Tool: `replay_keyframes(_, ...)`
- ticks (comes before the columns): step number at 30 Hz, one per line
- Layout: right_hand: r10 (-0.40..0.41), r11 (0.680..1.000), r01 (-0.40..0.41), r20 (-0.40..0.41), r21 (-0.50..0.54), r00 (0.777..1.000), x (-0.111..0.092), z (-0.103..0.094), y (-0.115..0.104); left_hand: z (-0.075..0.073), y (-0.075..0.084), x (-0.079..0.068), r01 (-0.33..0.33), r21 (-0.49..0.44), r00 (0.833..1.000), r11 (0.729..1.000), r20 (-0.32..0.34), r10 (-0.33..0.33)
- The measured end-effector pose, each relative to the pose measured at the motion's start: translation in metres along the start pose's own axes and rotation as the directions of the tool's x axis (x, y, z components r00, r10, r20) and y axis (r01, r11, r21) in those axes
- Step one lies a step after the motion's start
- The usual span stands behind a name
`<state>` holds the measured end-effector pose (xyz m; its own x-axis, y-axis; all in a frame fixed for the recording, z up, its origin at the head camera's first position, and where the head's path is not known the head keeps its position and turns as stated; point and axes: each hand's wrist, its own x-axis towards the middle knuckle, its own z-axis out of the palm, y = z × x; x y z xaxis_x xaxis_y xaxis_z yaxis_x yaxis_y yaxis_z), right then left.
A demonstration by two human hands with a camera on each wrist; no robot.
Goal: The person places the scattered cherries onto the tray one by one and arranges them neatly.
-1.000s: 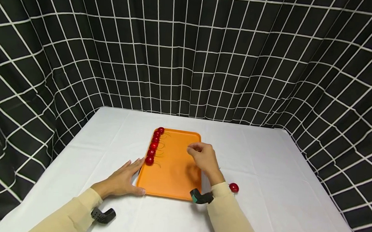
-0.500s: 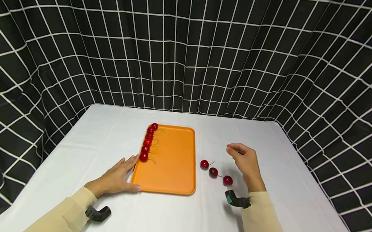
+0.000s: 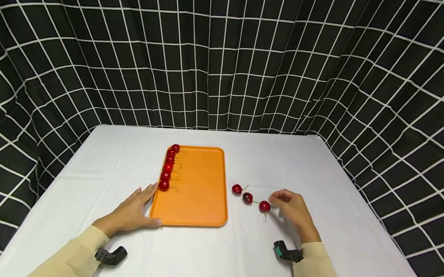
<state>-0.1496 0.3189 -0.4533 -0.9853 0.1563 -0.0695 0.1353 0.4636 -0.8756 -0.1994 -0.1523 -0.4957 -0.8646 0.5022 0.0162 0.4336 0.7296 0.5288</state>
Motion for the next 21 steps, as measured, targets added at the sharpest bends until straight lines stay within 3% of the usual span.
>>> replay_keyframes(7,-0.004,0.999,0.009,0.123,-0.041,0.992,-0.003,0.004,0.002,0.001,-0.002,-0.002,0.012,-0.006,1.000,1.000,-0.008,-0.012)
replay_keyframes(12,-0.051,0.984,0.081,0.182,-0.161,0.982,-0.005,0.007,0.002,0.001,-0.001,-0.002,0.006,-0.004,1.000,1.000,-0.002,-0.006)
replay_keyframes(17,-0.096,0.967,0.137,0.194,-0.213,0.976,-0.007,0.007,0.006,0.002,0.001,-0.001,0.001,0.005,1.000,1.000,-0.004,-0.001)
replay_keyframes(21,-0.089,0.969,0.125,0.168,-0.215,0.982,-0.011,0.001,0.008,0.002,0.002,0.001,0.001,0.014,1.000,1.000,-0.002,-0.001)
